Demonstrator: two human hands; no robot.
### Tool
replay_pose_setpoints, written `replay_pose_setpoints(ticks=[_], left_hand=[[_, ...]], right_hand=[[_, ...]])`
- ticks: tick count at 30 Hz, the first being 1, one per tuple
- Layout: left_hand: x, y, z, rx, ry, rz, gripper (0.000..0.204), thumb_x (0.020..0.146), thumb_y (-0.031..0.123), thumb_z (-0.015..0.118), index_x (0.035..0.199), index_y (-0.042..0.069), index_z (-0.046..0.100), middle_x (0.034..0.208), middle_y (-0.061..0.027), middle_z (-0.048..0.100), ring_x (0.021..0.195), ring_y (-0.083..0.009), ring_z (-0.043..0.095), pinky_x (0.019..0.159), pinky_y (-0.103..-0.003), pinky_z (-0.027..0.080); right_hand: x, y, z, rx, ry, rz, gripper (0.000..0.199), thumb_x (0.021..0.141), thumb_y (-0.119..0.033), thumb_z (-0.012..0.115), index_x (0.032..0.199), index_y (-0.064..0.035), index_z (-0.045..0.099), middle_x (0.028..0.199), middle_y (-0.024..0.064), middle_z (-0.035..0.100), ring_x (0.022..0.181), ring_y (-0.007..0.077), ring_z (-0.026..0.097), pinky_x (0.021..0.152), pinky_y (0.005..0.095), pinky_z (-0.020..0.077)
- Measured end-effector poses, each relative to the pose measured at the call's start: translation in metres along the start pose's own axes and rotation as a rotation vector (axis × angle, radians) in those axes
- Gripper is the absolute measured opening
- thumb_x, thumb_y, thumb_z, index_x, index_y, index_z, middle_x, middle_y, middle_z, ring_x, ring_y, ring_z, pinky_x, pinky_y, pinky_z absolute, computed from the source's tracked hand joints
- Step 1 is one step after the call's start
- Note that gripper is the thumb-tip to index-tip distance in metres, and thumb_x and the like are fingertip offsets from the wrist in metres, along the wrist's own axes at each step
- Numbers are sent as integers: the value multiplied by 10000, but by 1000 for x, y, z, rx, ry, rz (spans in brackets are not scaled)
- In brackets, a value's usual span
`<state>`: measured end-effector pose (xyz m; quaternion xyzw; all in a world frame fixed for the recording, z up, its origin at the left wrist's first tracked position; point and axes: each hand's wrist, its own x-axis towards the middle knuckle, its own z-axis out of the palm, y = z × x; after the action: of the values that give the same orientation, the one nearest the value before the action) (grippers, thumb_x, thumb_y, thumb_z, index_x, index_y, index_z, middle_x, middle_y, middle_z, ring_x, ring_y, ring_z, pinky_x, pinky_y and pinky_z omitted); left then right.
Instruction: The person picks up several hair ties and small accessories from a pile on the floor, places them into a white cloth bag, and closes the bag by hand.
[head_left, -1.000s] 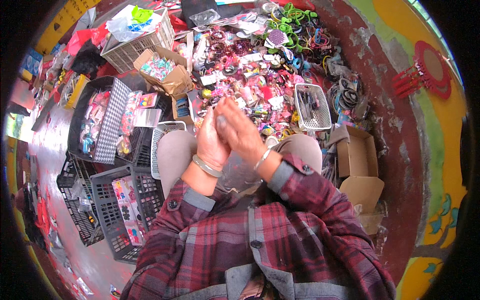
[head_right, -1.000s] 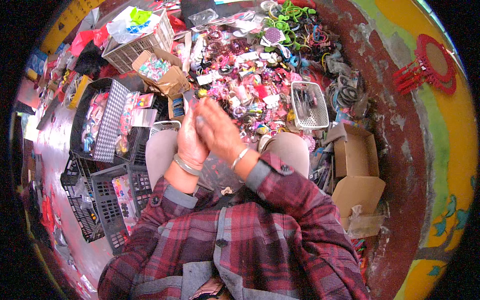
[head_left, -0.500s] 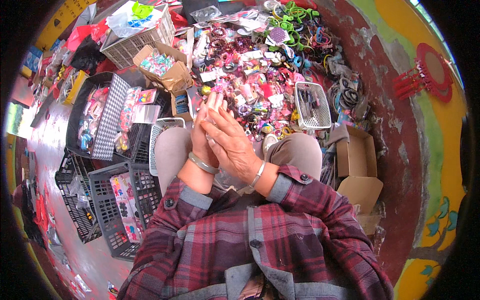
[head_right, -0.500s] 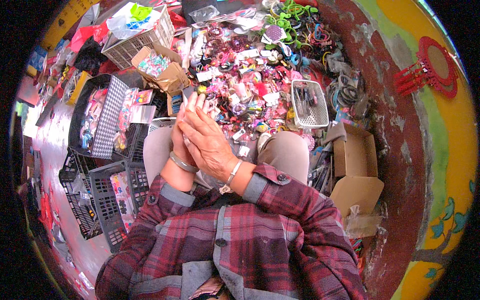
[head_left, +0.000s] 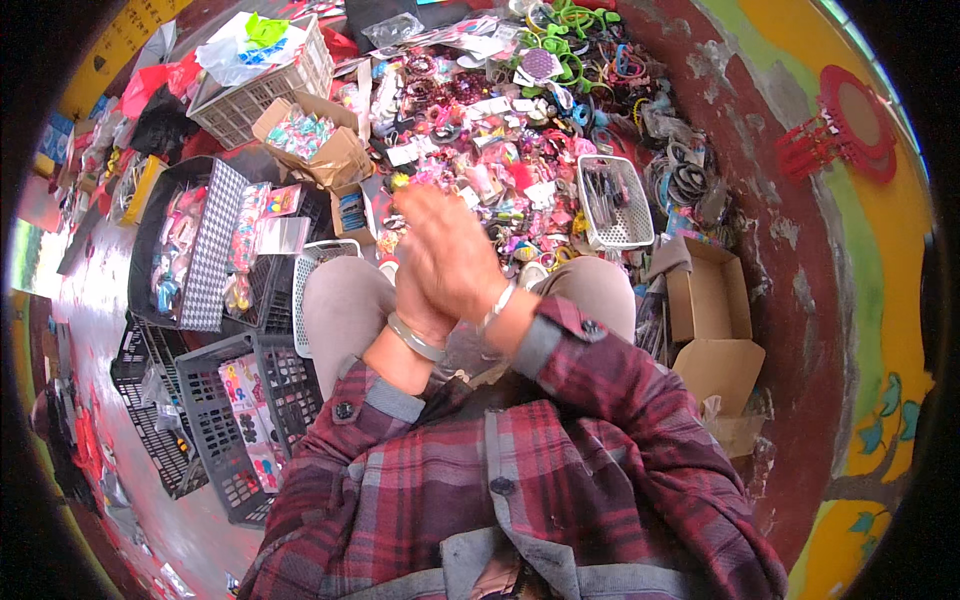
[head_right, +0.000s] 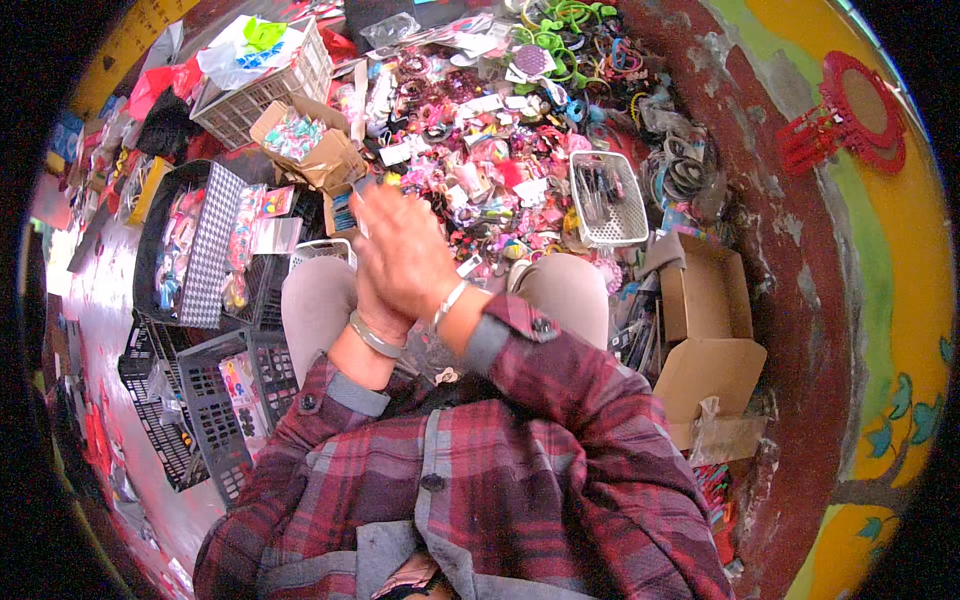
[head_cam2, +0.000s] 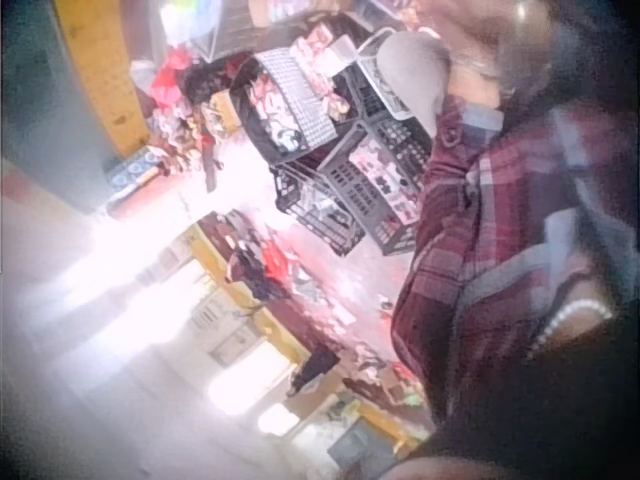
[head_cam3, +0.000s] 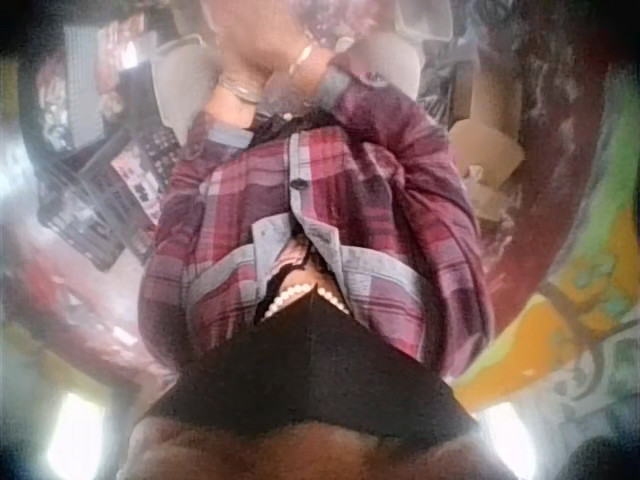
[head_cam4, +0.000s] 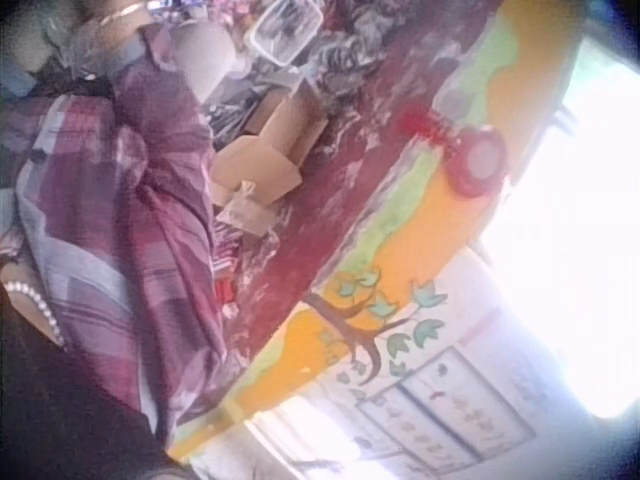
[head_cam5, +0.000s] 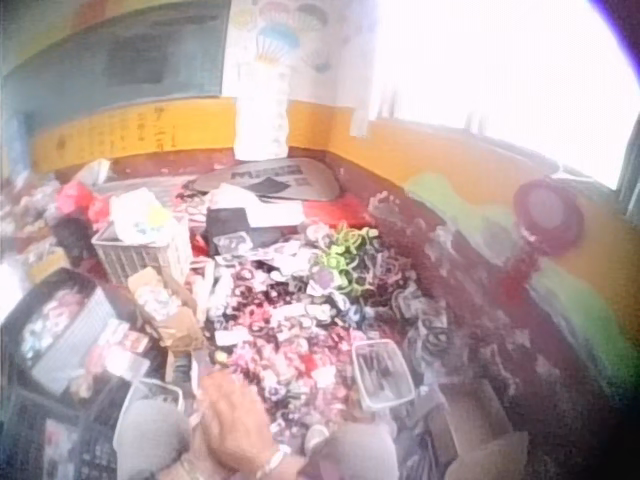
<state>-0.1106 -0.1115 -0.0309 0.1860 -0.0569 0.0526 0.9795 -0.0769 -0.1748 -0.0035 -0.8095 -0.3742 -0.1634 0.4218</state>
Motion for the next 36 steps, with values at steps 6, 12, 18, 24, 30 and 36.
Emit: replay_pose_setpoints(ticks=[6,12,18,24,30,36], left_hand=[[16,16,0,202,273,-99,508,958,381,291,1334,42,339,1347,-116,391,1233,-222,380,1046,-388,271],[1,4,-22,-578,144,-324,484,949,352,319,1338,64,313,1341,-86,361,1230,-210,334,1045,-344,243],[15,21,2,161,173,-115,511,965,372,242,1365,59,300,1368,-90,372,1222,-211,381,1040,-349,271],[1,3,-13,-172,273,-277,411,960,316,314,1300,95,381,1307,-56,431,1180,-176,420,1024,-346,301],[19,18,-10,68,77,-123,531,957,393,283,1398,100,238,1416,-79,308,1289,-202,297,1056,-343,227],[1,11,-9,-134,105,-260,453,959,358,314,1326,95,341,1309,-67,422,1199,-204,413,1000,-342,344]], right_hand=[[-17,9,-4,32,41,-51,434,760,-170,567,1158,-10,498,1225,246,436,1186,427,377,987,455,334],[-1,4,1,-92,73,21,420,808,-191,506,1191,-17,497,1233,246,447,1197,415,366,1018,469,271],[-19,0,-7,126,13,56,442,805,-176,533,1219,-31,478,1277,266,399,1223,444,329,1034,480,251],[7,11,-5,-43,36,2,404,823,-176,466,1200,-35,511,1260,227,444,1229,404,350,1030,461,272],[-28,7,-3,148,-12,-84,422,858,-219,493,1244,-49,476,1316,191,407,1268,370,321,1058,457,219],[-1,-4,-13,-102,-76,-26,456,852,-231,465,1264,-35,449,1334,185,389,1268,398,296,1064,465,202]])
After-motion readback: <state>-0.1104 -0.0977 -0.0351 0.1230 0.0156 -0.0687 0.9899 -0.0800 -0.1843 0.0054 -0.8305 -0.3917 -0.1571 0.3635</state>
